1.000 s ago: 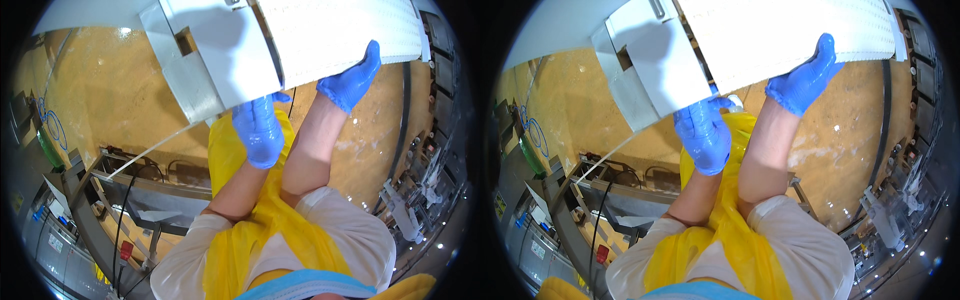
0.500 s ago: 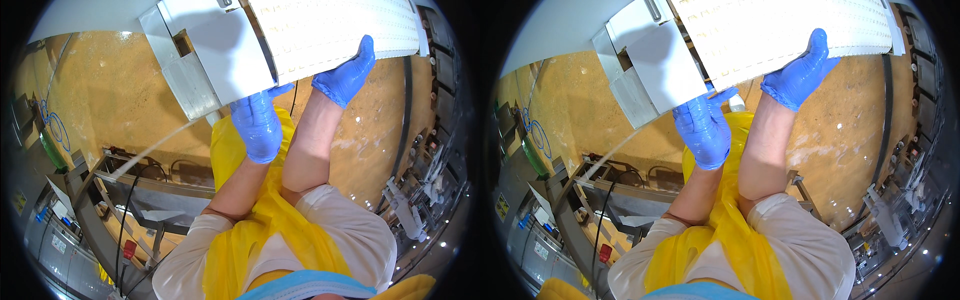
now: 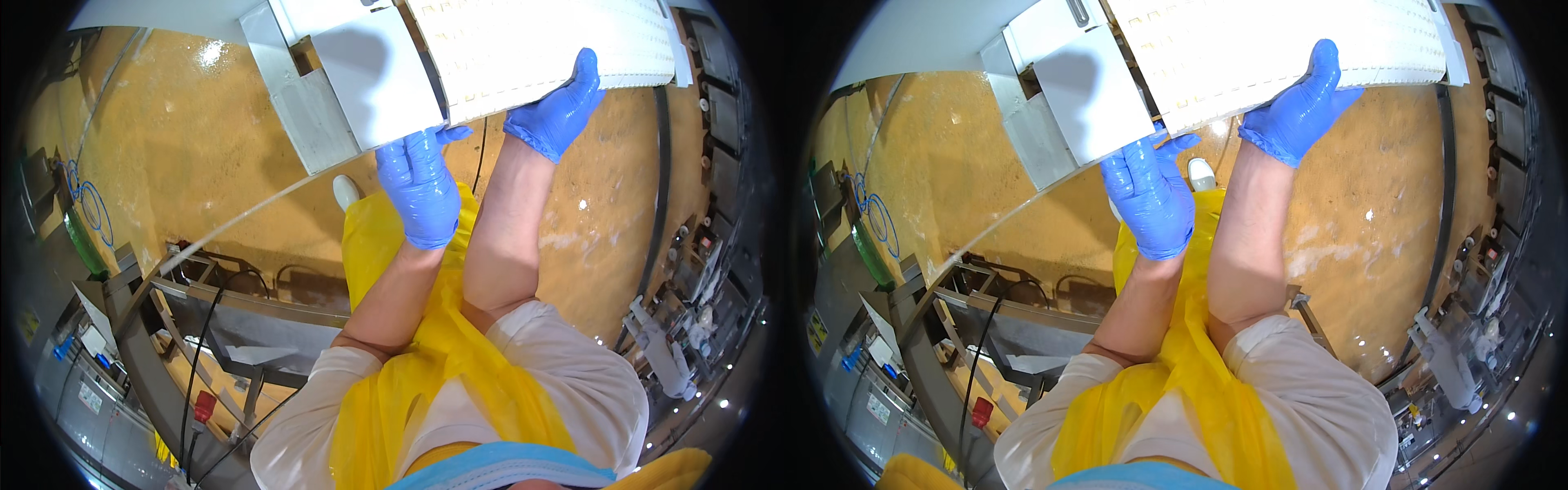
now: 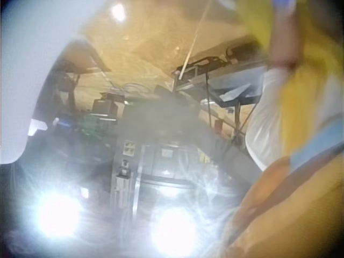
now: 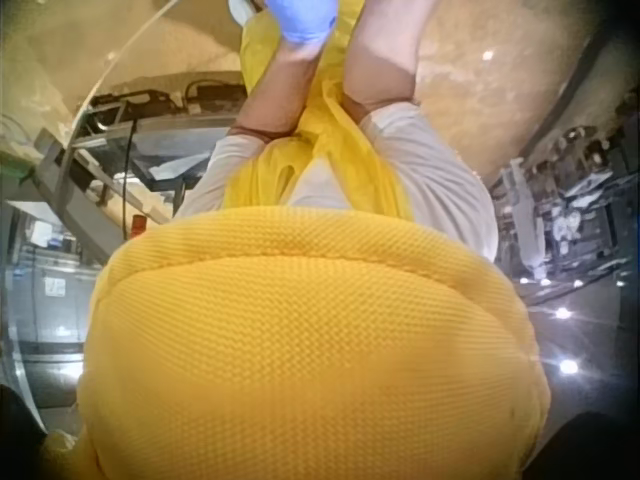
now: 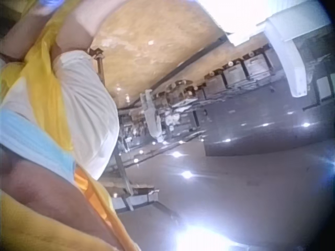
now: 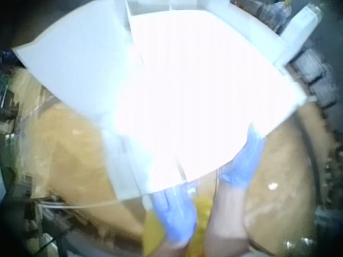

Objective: The person assembles a white plastic machine by inserting a grid-like component into a housing, aligning and pressing it into place, then attaching a long white cover piece. The person wears blue gloves and a yellow apron in a workshop with a wet floor.

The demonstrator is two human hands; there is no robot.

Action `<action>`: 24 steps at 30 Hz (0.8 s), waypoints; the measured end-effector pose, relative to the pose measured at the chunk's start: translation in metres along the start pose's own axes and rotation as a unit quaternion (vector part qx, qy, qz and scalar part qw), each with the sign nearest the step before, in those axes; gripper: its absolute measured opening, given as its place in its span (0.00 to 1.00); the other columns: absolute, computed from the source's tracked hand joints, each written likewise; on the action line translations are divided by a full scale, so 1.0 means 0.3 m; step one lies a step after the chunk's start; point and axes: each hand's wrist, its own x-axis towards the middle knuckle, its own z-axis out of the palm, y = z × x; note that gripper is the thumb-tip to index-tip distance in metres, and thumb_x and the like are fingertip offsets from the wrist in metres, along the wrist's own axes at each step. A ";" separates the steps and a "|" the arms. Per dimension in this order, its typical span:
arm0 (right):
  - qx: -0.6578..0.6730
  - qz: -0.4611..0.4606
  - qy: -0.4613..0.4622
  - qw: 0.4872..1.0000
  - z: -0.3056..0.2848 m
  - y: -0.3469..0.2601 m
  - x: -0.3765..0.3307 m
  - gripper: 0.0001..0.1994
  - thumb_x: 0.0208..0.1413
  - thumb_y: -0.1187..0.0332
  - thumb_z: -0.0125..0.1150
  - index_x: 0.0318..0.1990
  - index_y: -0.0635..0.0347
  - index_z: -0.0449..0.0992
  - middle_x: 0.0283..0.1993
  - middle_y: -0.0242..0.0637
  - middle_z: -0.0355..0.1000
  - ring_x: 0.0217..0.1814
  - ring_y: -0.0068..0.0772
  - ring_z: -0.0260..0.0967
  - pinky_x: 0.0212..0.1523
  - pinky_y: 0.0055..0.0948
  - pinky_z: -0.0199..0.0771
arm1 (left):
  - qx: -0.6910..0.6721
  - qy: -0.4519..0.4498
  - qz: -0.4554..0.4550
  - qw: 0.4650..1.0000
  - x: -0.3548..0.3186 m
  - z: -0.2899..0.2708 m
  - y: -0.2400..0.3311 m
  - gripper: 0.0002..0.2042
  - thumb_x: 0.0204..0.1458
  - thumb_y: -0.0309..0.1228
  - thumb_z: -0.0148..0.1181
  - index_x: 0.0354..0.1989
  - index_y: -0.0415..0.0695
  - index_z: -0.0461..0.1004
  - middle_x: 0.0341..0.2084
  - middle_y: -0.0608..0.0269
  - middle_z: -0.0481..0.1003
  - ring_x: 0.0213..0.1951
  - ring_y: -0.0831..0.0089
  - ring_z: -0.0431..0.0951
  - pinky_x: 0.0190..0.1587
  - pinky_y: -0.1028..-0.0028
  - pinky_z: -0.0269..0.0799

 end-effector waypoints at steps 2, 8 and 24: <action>0.004 -0.010 0.003 1.000 -0.002 -0.001 -0.001 0.28 0.68 0.61 0.54 0.73 0.58 0.61 0.68 0.45 0.67 0.68 0.45 0.69 0.65 0.47 0.75 | 0.057 -0.009 0.024 0.998 0.000 0.009 -0.019 0.14 0.73 0.25 0.46 0.63 0.38 0.66 0.52 0.57 0.72 0.44 0.67 0.81 0.46 0.60 0.86; 0.044 -0.041 -0.040 0.997 -0.031 0.015 0.006 0.29 0.66 0.65 0.55 0.73 0.61 0.59 0.68 0.46 0.66 0.67 0.43 0.70 0.65 0.45 0.76 | 0.008 0.036 0.028 0.999 -0.003 0.022 -0.026 0.12 0.72 0.25 0.49 0.58 0.31 0.69 0.45 0.57 0.76 0.48 0.72 0.77 0.48 0.67 0.81; 0.037 -0.065 -0.034 0.997 -0.068 0.087 0.039 0.27 0.68 0.59 0.51 0.68 0.67 0.64 0.62 0.45 0.70 0.62 0.40 0.72 0.60 0.41 0.77 | 0.019 0.040 0.033 0.998 -0.008 0.025 -0.038 0.04 0.71 0.23 0.49 0.48 0.39 0.70 0.38 0.63 0.72 0.39 0.76 0.75 0.43 0.63 0.83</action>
